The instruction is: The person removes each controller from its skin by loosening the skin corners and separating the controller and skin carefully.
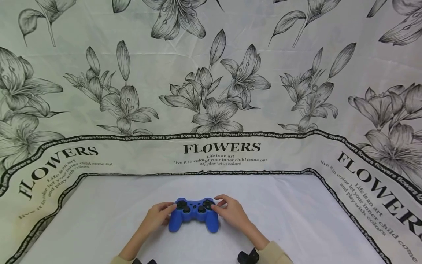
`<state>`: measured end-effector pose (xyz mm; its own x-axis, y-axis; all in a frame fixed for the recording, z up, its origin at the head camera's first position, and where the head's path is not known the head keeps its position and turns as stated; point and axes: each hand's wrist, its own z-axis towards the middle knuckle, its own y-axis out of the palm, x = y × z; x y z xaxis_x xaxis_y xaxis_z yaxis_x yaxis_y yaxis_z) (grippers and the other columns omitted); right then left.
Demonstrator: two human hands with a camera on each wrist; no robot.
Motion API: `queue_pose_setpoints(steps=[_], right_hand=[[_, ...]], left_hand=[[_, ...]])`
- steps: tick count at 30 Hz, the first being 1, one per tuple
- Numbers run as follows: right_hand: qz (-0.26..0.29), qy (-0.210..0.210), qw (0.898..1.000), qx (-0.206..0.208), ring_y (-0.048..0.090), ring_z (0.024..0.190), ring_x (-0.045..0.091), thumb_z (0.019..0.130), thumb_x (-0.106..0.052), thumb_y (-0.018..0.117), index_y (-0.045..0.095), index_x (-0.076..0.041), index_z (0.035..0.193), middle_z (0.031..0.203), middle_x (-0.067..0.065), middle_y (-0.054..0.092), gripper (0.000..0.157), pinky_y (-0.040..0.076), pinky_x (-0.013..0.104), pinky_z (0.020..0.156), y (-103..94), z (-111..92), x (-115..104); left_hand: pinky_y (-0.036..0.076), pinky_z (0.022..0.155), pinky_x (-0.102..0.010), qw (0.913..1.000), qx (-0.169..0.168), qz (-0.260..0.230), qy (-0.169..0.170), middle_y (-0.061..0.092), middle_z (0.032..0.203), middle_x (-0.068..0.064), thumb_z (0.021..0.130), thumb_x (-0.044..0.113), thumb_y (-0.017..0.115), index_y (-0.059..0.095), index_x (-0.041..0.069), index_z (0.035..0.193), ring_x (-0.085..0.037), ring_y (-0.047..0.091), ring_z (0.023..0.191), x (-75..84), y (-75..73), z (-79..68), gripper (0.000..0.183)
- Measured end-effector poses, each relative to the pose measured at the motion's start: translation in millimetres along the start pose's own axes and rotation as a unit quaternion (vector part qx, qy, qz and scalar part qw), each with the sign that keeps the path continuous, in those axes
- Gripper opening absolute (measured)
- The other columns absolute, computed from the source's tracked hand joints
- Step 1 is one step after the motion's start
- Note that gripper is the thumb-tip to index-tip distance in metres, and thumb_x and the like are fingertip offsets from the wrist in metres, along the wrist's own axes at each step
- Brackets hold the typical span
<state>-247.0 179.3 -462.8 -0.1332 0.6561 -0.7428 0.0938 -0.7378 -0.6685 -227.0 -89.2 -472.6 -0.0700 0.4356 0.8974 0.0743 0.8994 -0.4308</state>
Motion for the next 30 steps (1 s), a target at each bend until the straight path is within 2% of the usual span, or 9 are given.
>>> queue_pose_setpoints(steps=[5, 13, 20, 23, 26, 30], right_hand=[[0.017, 0.01, 0.999, -0.029, 0.062, 0.069, 0.011, 0.087, -0.036, 0.067, 0.063, -0.006, 0.118, 0.095, 0.006, 0.069, 0.043, 0.05, 0.025, 0.057, -1.1, 4.0, 0.5], [0.057, 0.041, 0.994, -0.08, 0.063, 0.07, 0.013, 0.088, -0.036, 0.065, 0.059, 0.001, 0.122, 0.089, 0.006, 0.068, 0.051, 0.053, 0.029, 0.059, -3.7, 7.3, -0.5], [0.082, 0.078, 0.989, -0.1, 0.064, 0.067, 0.013, 0.091, -0.034, 0.062, 0.058, 0.008, 0.121, 0.093, 0.009, 0.069, 0.052, 0.057, 0.032, 0.061, -3.3, 7.7, -2.8], [0.093, 0.087, 0.986, -0.108, 0.064, 0.067, 0.012, 0.092, -0.032, 0.061, 0.059, 0.009, 0.12, 0.094, 0.011, 0.069, 0.05, 0.058, 0.032, 0.061, -3.5, 8.2, -2.8], [0.103, 0.094, 0.984, -0.114, 0.064, 0.066, 0.01, 0.092, -0.032, 0.06, 0.06, 0.01, 0.119, 0.093, 0.01, 0.069, 0.05, 0.058, 0.031, 0.061, -3.8, 8.6, -3.6], [0.113, 0.1, 0.98, -0.126, 0.063, 0.066, 0.009, 0.093, -0.031, 0.059, 0.058, 0.011, 0.121, 0.094, 0.009, 0.068, 0.051, 0.059, 0.032, 0.063, -4.9, 8.6, -6.4]], left_hand=[[0.054, 0.065, -0.029, 0.9999, -0.009, 0.005, -0.014, 0.067, 0.107, -0.013, 0.091, 0.049, 0.057, 0.058, -0.004, 0.126, -0.015, 0.058, 0.079, 2.1, 2.0, 6.0, 0.064], [0.051, 0.062, -0.028, 0.9997, 0.015, 0.014, -0.008, 0.067, 0.115, -0.02, 0.091, 0.048, 0.058, 0.062, -0.005, 0.121, -0.016, 0.061, 0.08, 5.4, 7.6, 9.9, 0.062], [0.056, 0.067, -0.031, 0.9975, 0.013, 0.006, -0.069, 0.066, 0.093, -0.012, 0.089, 0.049, 0.059, 0.06, -0.009, 0.12, -0.016, 0.06, 0.081, 7.0, 5.2, 7.8, 0.067], [0.057, 0.067, -0.03, 0.9957, 0.022, -0.009, -0.09, 0.064, 0.09, -0.01, 0.088, 0.051, 0.06, 0.06, -0.01, 0.118, -0.017, 0.06, 0.081, 5.4, 5.4, 8.2, 0.068], [0.057, 0.065, -0.029, 0.9946, 0.032, -0.019, -0.096, 0.064, 0.09, -0.01, 0.087, 0.047, 0.062, 0.062, -0.01, 0.115, -0.016, 0.06, 0.08, 3.8, 6.3, 8.9, 0.064], [0.055, 0.062, -0.027, 0.9953, 0.038, -0.017, -0.087, 0.064, 0.086, -0.007, 0.086, 0.039, 0.066, 0.065, -0.007, 0.114, -0.014, 0.058, 0.076, 2.1, 7.5, 9.9, 0.054]])
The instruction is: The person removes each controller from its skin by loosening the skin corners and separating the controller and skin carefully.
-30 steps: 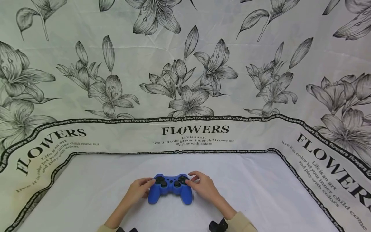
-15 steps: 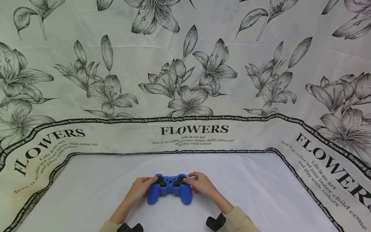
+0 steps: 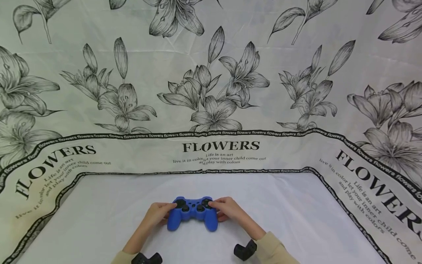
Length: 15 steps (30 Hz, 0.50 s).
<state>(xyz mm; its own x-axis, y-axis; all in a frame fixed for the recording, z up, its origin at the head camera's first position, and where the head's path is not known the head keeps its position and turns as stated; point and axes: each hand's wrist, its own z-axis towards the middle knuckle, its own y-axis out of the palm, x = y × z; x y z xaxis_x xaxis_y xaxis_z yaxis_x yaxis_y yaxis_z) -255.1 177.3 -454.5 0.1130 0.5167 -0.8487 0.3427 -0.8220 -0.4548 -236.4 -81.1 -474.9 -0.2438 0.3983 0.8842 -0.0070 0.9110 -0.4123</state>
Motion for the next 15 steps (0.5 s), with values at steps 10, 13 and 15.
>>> queue_pose_setpoints(steps=[10, 13, 15], right_hand=[[0.017, -0.009, 1.0, 0.007, 0.06, 0.062, 0.008, 0.093, -0.026, 0.059, 0.056, 0.013, 0.122, 0.08, 0.003, 0.066, 0.049, 0.059, 0.031, 0.062, 3.3, -0.9, -2.4], [0.017, -0.009, 1.0, 0.012, 0.061, 0.064, 0.009, 0.093, -0.027, 0.06, 0.055, 0.013, 0.122, 0.085, 0.004, 0.067, 0.05, 0.059, 0.032, 0.062, 4.0, -1.5, -1.0], [0.017, -0.012, 1.0, 0.016, 0.061, 0.065, 0.009, 0.092, -0.027, 0.06, 0.055, 0.013, 0.123, 0.089, 0.006, 0.068, 0.05, 0.059, 0.032, 0.063, 4.3, -2.4, -0.8]], left_hand=[[0.052, 0.059, -0.024, 0.9999, 0.003, -0.012, 0.012, 0.063, 0.085, -0.005, 0.087, 0.034, 0.067, 0.066, -0.004, 0.115, -0.013, 0.055, 0.074, 0.0, 1.2, -0.8, 0.048], [0.051, 0.058, -0.024, 0.9997, 0.007, -0.02, 0.014, 0.064, 0.086, -0.006, 0.087, 0.034, 0.067, 0.065, -0.004, 0.117, -0.013, 0.055, 0.074, -0.3, 1.5, -3.1, 0.048], [0.051, 0.058, -0.024, 0.9995, 0.011, -0.026, 0.014, 0.067, 0.09, -0.009, 0.087, 0.033, 0.067, 0.065, -0.004, 0.118, -0.013, 0.056, 0.075, 0.1, 1.8, -5.0, 0.048]])
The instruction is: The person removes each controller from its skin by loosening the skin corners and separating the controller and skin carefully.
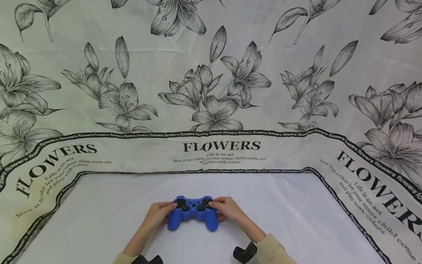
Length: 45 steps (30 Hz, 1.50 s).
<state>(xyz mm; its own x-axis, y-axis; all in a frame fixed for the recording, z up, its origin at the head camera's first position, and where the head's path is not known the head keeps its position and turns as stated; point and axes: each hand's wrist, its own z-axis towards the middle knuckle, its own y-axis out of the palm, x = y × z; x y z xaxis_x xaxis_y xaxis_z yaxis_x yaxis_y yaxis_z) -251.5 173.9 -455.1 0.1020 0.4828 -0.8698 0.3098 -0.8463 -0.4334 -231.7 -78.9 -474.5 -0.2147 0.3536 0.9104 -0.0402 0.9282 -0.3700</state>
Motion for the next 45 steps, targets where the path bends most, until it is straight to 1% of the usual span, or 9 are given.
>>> queue_pose_setpoints(steps=[3, 6, 11, 14, 19, 24, 29, 36, 45], right_hand=[[0.005, 0.002, 1.0, 0.007, 0.061, 0.066, 0.01, 0.092, -0.027, 0.061, 0.055, 0.012, 0.124, 0.089, 0.006, 0.068, 0.051, 0.058, 0.032, 0.062, 0.6, -1.8, -0.9], [0.014, 0.009, 1.0, 0.016, 0.06, 0.067, 0.011, 0.091, -0.026, 0.062, 0.055, 0.011, 0.124, 0.089, 0.005, 0.067, 0.049, 0.058, 0.031, 0.061, 1.3, -4.4, -2.5], [0.022, 0.009, 0.999, 0.034, 0.06, 0.071, 0.012, 0.091, -0.025, 0.062, 0.055, 0.009, 0.125, 0.094, 0.007, 0.067, 0.048, 0.058, 0.033, 0.064, 1.2, -7.1, -6.2], [0.021, -0.006, 0.999, 0.036, 0.06, 0.074, 0.013, 0.092, -0.024, 0.062, 0.052, 0.009, 0.128, 0.096, 0.01, 0.067, 0.049, 0.058, 0.037, 0.068, 0.4, -8.3, -8.8], [0.024, -0.023, 0.998, 0.045, 0.061, 0.077, 0.013, 0.092, -0.022, 0.063, 0.051, 0.007, 0.13, 0.1, 0.013, 0.064, 0.049, 0.058, 0.039, 0.073, -2.1, -12.5, -10.3], [0.036, -0.027, 0.996, 0.078, 0.064, 0.079, 0.015, 0.089, -0.02, 0.067, 0.054, 0.003, 0.129, 0.102, 0.014, 0.06, 0.047, 0.059, 0.036, 0.073, -2.9, -13.6, -15.1], [0.051, -0.036, 0.993, 0.097, 0.064, 0.084, 0.014, 0.087, -0.019, 0.07, 0.058, -0.001, 0.127, 0.104, 0.013, 0.063, 0.045, 0.059, 0.036, 0.073, -3.7, -13.7, -17.4], [0.051, -0.079, 0.993, 0.071, 0.066, 0.089, 0.017, 0.087, -0.02, 0.07, 0.054, 0.002, 0.131, 0.112, 0.02, 0.064, 0.051, 0.059, 0.04, 0.077, -9.0, -14.3, -14.4], [0.053, -0.097, 0.992, 0.062, 0.066, 0.092, 0.018, 0.087, -0.02, 0.07, 0.054, 0.002, 0.131, 0.114, 0.02, 0.064, 0.052, 0.058, 0.038, 0.077, -12.7, -13.9, -9.0]], left_hand=[[0.051, 0.059, -0.024, 0.9999, 0.014, -0.004, 0.007, 0.07, 0.1, -0.015, 0.086, 0.033, 0.069, 0.066, -0.003, 0.117, -0.012, 0.058, 0.076, 2.1, -0.1, -2.9, 0.047], [0.05, 0.059, -0.024, 0.9995, 0.029, -0.005, 0.011, 0.071, 0.108, -0.016, 0.085, 0.034, 0.07, 0.068, -0.001, 0.115, -0.012, 0.06, 0.077, 5.3, 0.2, -5.9, 0.046], [0.048, 0.06, -0.024, 0.9988, 0.046, -0.009, 0.009, 0.071, 0.108, -0.014, 0.084, 0.035, 0.071, 0.068, 0.002, 0.116, -0.014, 0.06, 0.078, 9.5, 1.4, -7.8, 0.046], [0.053, 0.068, -0.029, 0.9983, 0.054, -0.017, 0.012, 0.072, 0.106, -0.014, 0.084, 0.033, 0.071, 0.069, 0.002, 0.115, -0.02, 0.066, 0.087, 9.9, 2.0, -8.6, 0.044], [0.056, 0.084, -0.038, 0.9957, 0.049, -0.063, 0.046, 0.072, 0.105, -0.017, 0.084, 0.024, 0.073, 0.067, -0.002, 0.115, -0.029, 0.068, 0.101, 9.9, 4.0, -11.6, 0.041], [0.053, 0.091, -0.041, 0.9922, 0.06, -0.091, 0.061, 0.07, 0.112, -0.018, 0.085, 0.021, 0.072, 0.066, -0.001, 0.118, -0.03, 0.066, 0.107, 11.9, 8.3, -10.2, 0.04], [0.053, 0.092, -0.039, 0.9879, 0.081, -0.119, 0.057, 0.07, 0.114, -0.016, 0.085, 0.029, 0.073, 0.067, 0.002, 0.119, -0.027, 0.066, 0.107, 11.8, 12.2, -6.7, 0.043], [0.054, 0.09, -0.037, 0.9819, 0.097, -0.152, 0.059, 0.071, 0.11, -0.015, 0.083, 0.028, 0.076, 0.069, 0.004, 0.116, -0.025, 0.067, 0.104, 10.3, 14.2, -5.3, 0.042], [0.055, 0.087, -0.029, 0.9799, 0.083, -0.165, 0.076, 0.071, 0.112, -0.014, 0.083, 0.027, 0.076, 0.069, 0.005, 0.116, -0.024, 0.068, 0.105, 8.5, 14.3, -3.1, 0.041]])
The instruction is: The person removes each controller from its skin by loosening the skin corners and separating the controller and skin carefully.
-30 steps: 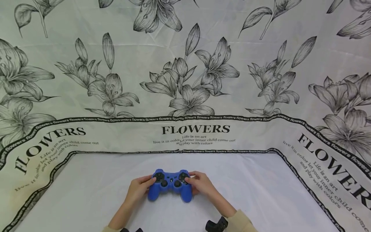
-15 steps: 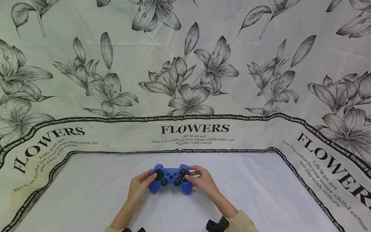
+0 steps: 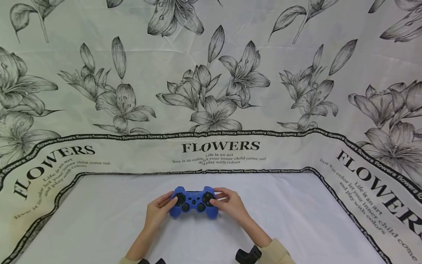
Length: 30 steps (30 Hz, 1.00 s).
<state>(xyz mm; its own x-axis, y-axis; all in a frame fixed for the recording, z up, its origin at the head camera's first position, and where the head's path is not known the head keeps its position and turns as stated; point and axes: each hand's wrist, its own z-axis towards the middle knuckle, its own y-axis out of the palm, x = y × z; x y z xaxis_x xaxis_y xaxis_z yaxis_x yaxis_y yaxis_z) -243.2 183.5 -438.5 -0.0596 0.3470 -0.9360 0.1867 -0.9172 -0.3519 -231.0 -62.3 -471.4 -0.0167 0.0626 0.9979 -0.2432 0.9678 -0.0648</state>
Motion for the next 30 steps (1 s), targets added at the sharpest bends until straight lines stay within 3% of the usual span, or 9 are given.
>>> queue_pose_setpoints(steps=[13, 17, 22, 30], right_hand=[[-0.018, -0.01, 1.0, 0.006, 0.064, 0.095, 0.019, 0.083, -0.022, 0.075, 0.059, -0.004, 0.126, 0.111, 0.014, 0.068, 0.049, 0.053, 0.025, 0.077, 1.4, -1.8, 7.3], [-0.013, -0.005, 1.0, 0.008, 0.063, 0.094, 0.018, 0.083, -0.021, 0.074, 0.059, -0.003, 0.125, 0.111, 0.015, 0.068, 0.048, 0.053, 0.024, 0.076, 3.8, -2.0, 7.9], [-0.011, 0.003, 1.0, -0.001, 0.063, 0.095, 0.018, 0.083, -0.021, 0.075, 0.058, -0.003, 0.126, 0.113, 0.015, 0.067, 0.05, 0.053, 0.025, 0.078, 5.5, -3.4, 7.9], [-0.017, 0.001, 1.0, -0.007, 0.061, 0.1, 0.019, 0.083, -0.022, 0.074, 0.057, -0.002, 0.128, 0.114, 0.014, 0.067, 0.051, 0.052, 0.029, 0.082, 1.6, -8.3, 5.8]], left_hand=[[0.052, 0.092, -0.027, 0.9969, -0.072, 0.005, 0.032, 0.065, 0.123, -0.018, 0.086, 0.019, 0.073, 0.064, 0.001, 0.121, -0.029, 0.063, 0.113, -4.3, -9.6, 3.3, 0.04], [0.052, 0.094, -0.034, 0.9951, -0.087, 0.03, 0.035, 0.065, 0.122, -0.019, 0.085, 0.021, 0.074, 0.06, 0.001, 0.124, -0.029, 0.062, 0.113, -3.6, -11.4, 3.0, 0.047], [0.047, 0.101, -0.043, 0.9918, -0.11, 0.06, 0.027, 0.064, 0.121, -0.017, 0.083, 0.024, 0.076, 0.055, 0.004, 0.129, -0.029, 0.06, 0.114, -4.7, -14.2, 1.3, 0.054], [0.048, 0.099, -0.039, 0.9864, -0.146, 0.066, 0.037, 0.062, 0.125, -0.018, 0.085, 0.029, 0.074, 0.054, -0.001, 0.132, -0.029, 0.059, 0.117, -9.7, -18.4, 1.6, 0.059]])
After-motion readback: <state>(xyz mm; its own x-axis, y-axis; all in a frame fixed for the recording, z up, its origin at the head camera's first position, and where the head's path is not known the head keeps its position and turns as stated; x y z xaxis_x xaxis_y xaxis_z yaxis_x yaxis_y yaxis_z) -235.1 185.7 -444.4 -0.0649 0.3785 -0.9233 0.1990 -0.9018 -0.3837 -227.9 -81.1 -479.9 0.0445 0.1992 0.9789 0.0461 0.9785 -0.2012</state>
